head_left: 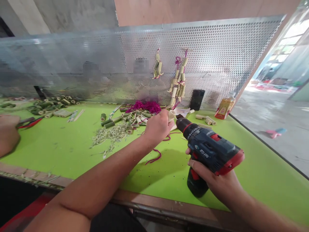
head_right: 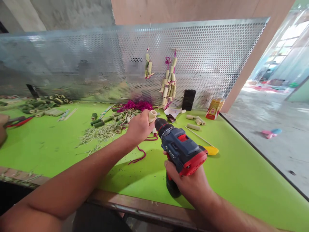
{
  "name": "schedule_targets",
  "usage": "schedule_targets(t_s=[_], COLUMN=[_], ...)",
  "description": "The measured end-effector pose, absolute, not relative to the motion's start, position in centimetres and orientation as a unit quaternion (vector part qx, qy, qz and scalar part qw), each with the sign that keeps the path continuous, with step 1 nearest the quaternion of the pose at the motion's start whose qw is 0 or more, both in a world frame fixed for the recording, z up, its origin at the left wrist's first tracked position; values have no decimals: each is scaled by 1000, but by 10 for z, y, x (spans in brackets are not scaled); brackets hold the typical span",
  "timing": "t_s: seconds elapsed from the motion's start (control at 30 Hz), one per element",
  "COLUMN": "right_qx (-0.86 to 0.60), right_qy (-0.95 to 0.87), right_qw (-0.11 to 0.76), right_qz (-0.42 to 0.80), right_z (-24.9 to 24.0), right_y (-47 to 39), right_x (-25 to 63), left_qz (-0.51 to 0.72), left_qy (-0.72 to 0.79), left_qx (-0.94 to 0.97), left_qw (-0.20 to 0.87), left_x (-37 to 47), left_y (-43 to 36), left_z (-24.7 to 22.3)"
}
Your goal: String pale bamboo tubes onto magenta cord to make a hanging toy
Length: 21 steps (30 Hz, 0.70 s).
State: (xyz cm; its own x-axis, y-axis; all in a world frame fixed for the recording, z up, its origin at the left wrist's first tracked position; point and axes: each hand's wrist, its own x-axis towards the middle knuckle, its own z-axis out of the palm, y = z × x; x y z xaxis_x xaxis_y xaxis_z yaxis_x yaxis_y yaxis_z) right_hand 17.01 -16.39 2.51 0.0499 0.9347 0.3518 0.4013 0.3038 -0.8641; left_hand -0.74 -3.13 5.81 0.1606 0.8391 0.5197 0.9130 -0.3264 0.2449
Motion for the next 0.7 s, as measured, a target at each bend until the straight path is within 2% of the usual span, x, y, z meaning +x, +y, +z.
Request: schedule_targets(t_s=[0.1,0.27,0.43,0.53,0.7], right_qx=[-521,-515,-522,-518,-495], right_qy=[-669,-694,-695,-695,-726], right_qw=[489,490,486,495,478], right_qz=[205,110,97,68,13], right_z=[17,5,5,15,36], right_y=[-155,-144,-146,-145,-144], right_x=[182,197,199,195,192], left_qz=[-322,-378,-409,-419,-394], left_qy=[-551,-467,-447,-457,-509], left_qx=[-770,-770,-744,-739,-755], left_qw=[-13,-215,-281,-264,-126], left_x=[-8,-6,-1,0,-4], left_y=[-29,-26,-29,-30,-29], left_z=[59,61,58,56,57])
